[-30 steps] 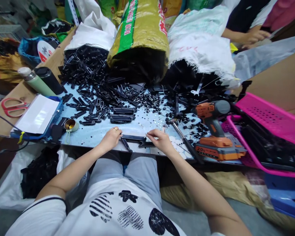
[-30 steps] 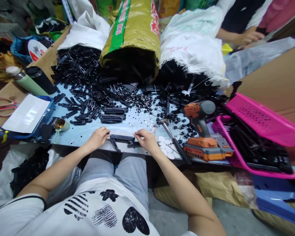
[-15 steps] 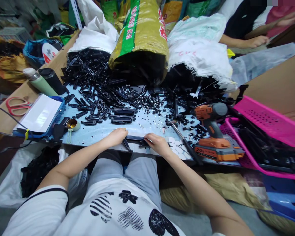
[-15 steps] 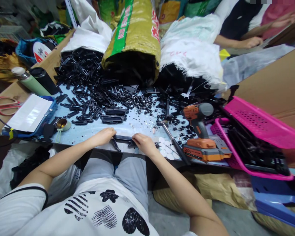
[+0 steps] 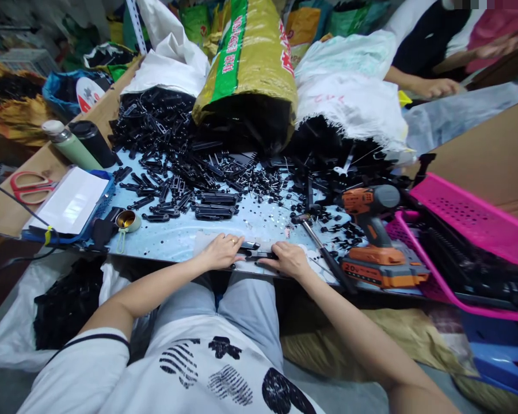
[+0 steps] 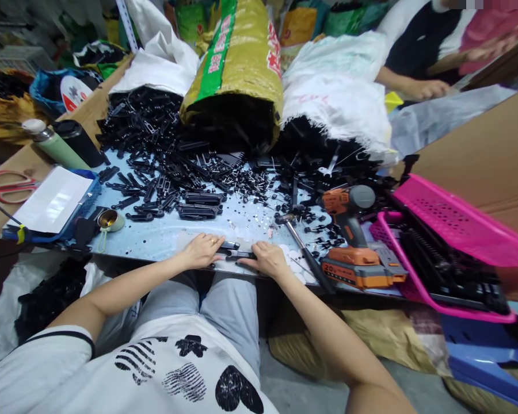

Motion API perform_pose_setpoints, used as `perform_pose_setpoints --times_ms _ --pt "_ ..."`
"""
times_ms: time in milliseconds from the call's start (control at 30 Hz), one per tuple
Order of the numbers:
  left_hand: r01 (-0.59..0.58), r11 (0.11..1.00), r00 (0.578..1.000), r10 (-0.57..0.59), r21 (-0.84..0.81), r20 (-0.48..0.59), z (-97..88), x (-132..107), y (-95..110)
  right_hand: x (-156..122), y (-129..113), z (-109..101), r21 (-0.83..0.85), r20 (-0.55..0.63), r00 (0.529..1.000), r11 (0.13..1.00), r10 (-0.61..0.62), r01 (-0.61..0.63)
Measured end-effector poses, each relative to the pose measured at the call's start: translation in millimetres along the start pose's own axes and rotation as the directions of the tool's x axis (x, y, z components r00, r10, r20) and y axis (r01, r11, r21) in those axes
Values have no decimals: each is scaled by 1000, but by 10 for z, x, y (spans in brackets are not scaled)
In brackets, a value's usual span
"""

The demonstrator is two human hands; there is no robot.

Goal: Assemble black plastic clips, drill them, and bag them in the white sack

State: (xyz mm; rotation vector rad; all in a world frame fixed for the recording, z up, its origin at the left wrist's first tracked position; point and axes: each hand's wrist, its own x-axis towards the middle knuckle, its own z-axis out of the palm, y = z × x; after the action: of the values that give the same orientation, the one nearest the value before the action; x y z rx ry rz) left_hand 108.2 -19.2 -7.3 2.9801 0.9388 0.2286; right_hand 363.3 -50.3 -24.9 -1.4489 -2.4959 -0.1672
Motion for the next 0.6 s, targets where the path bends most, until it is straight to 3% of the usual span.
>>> perform_pose_setpoints --times_ms 100,200,300,367,433,500,533,600 --pt "100 994 994 -102 -38 -43 -90 3 -35 106 -70 -180 54 -78 991 992 -110 114" --pt "27 982 978 -64 -185 -196 -373 -200 -1 213 -312 -535 283 -180 949 910 -259 302" --pt "-167 868 922 -32 -468 -387 -732 -470 171 283 -622 -906 635 -295 882 614 -368 469" --pt "-240 746 885 -94 -621 -456 -909 -594 323 298 -812 -1026 792 -354 867 381 -351 477" --pt "-273 648 862 -162 -711 -480 -986 -653 463 298 -991 -985 871 -379 886 221 -268 439" --pt "-281 584 832 -248 -761 -497 -960 -660 580 310 -1179 -802 911 -381 922 141 -74 388" --pt "-279 569 800 -308 -774 -515 -916 -652 630 332 -1281 -677 920 -382 922 123 60 373" --pt "-271 572 706 -428 -774 -564 -792 -623 707 424 -1483 -409 928 -371 870 100 324 358"
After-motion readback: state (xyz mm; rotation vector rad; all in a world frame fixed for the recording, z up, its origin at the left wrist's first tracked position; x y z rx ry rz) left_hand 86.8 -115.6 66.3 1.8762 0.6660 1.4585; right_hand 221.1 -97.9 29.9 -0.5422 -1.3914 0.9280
